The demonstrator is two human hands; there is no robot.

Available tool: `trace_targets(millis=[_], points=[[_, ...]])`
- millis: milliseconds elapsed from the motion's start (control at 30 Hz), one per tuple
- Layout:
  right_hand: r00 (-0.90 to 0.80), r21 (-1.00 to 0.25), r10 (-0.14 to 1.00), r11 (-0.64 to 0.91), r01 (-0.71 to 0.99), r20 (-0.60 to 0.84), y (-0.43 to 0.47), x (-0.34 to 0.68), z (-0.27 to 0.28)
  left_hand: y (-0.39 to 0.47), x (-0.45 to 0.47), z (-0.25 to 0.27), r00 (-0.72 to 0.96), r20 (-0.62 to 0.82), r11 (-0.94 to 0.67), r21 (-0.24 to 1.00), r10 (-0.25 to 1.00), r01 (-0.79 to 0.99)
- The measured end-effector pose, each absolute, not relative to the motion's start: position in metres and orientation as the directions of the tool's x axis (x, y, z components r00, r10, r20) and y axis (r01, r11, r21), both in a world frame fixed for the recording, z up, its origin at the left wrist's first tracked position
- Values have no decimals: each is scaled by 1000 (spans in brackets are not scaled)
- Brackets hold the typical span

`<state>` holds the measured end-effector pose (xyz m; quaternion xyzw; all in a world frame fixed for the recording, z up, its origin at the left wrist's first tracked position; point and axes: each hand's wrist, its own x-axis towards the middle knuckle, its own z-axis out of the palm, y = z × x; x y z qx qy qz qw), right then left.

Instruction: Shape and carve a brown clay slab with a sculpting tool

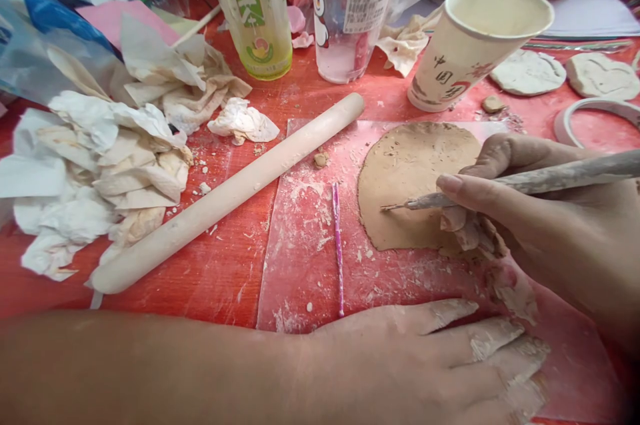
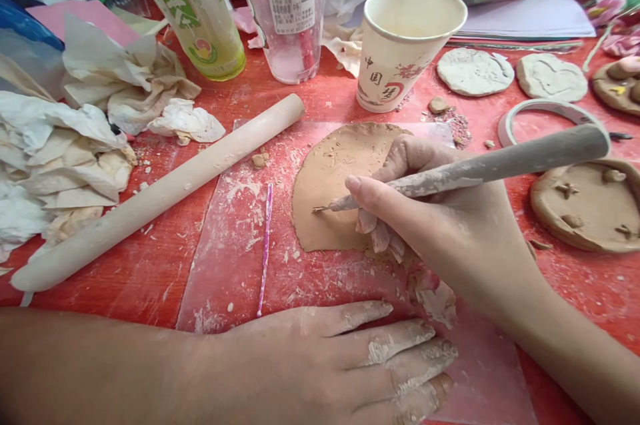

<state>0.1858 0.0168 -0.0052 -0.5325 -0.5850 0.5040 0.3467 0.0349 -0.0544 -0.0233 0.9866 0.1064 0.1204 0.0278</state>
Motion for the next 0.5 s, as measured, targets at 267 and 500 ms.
trace_targets(millis=[267, 500], points=[[-171, -915, 980, -27, 402, -104, 14, 185, -3, -54, 36, -23, 949, 225, -975, 89, 220, 205], [-141, -981, 988, -43, 188, -71, 19, 194, -2, -54, 35, -23, 954, 221, -979, 75, 200, 188]])
